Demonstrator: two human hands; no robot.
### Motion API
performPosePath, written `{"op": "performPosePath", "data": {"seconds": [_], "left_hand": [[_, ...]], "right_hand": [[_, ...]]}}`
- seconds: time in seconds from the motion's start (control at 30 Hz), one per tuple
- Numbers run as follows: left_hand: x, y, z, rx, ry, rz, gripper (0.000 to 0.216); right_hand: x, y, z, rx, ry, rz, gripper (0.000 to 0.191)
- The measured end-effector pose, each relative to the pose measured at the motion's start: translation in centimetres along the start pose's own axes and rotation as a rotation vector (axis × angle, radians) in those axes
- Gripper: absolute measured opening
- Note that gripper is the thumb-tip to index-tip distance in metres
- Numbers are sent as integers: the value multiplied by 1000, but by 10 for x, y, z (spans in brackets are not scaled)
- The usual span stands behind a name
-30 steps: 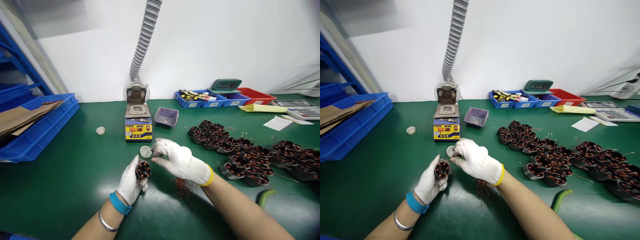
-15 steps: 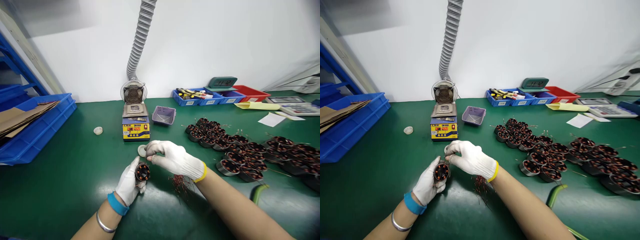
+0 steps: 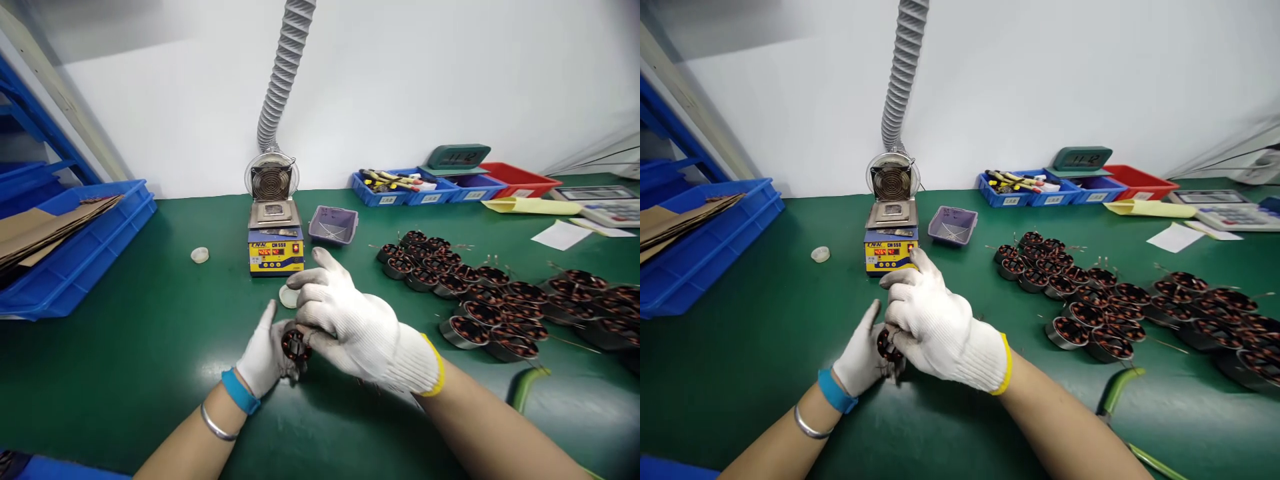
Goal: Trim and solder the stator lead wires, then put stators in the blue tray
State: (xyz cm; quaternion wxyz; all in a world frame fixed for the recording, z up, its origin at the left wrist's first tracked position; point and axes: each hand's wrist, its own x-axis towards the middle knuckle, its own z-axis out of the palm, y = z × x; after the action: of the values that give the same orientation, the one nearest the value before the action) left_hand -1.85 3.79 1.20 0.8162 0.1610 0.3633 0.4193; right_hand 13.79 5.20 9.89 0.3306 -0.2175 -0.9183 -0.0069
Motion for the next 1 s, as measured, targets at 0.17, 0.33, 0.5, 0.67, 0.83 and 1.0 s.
{"op": "performPosePath", "data": {"seconds": [0.17,0.33,0.5,0.67,0.83,1.0], "left_hand": [[-9,1,2,2,-157,44,31],[-8,-1,0,17,-169,12,41],[-9,-11,5,177,-153,24,48],[-14,-1,9,109,-105,-15,52],[-18,2,7,163,-54,-21,54],[-17,-2,7,132,-18,-50,53]], "right_hand": [[-2,3,-4,-4,14,8,10],[-3,4,-5,89,-39,9,7],[-7,16,8,369,-58,184,8],[-5,18,38,824,61,527,19],[-6,34,34,971,401,723,14],[-9,29,18,726,23,627,6]]}}
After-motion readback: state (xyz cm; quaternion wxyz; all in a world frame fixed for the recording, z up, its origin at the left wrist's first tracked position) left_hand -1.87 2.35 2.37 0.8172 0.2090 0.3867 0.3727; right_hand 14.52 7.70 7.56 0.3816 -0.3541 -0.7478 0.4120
